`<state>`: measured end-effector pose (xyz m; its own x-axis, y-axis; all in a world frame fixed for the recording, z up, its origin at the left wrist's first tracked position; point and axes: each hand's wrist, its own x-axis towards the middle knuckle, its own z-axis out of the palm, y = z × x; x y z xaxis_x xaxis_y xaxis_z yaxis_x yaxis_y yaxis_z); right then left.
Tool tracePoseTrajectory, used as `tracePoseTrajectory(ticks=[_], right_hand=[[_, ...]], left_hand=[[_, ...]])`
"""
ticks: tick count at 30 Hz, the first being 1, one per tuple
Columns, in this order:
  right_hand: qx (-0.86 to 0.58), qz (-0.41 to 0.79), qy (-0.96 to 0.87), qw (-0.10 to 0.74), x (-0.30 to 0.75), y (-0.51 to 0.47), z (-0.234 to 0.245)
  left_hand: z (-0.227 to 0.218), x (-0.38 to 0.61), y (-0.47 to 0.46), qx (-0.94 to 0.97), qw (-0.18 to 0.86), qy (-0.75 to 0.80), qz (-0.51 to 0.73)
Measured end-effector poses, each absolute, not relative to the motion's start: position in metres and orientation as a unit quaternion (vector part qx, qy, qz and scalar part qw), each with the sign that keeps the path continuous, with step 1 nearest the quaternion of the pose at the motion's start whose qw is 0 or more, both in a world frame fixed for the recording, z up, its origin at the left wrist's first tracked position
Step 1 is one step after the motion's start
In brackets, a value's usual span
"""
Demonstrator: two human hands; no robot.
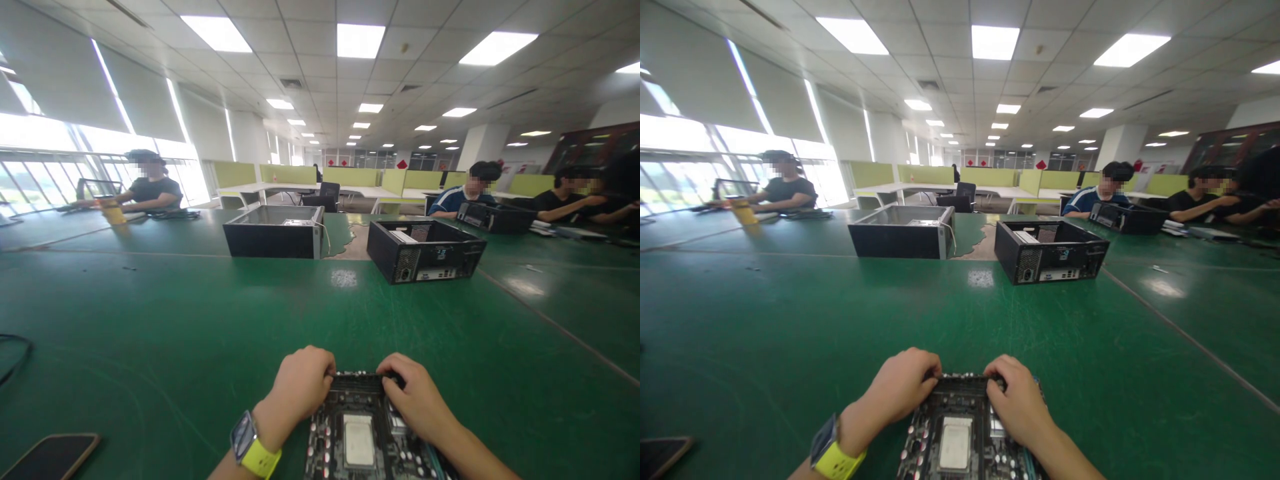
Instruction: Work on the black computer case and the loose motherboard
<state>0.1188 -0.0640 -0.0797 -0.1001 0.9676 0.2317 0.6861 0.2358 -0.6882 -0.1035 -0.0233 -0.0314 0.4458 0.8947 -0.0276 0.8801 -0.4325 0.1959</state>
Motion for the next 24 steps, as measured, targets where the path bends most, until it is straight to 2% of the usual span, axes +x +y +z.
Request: tracePoseTrajectory(ticks=[18, 24], right_hand=[[-0.580, 0.213, -0.716, 0.324, 0.120, -0.062, -0.083], [-0.577, 0.238, -0.695, 0.357, 0.123, -0.061, -0.084]], left_hand=[[-0.029, -0.104, -0.022, 0.846, 0.106, 0.521, 0.033], [-0.013, -0.089, -0.041, 0.870, 0.074, 0.479, 0.094]])
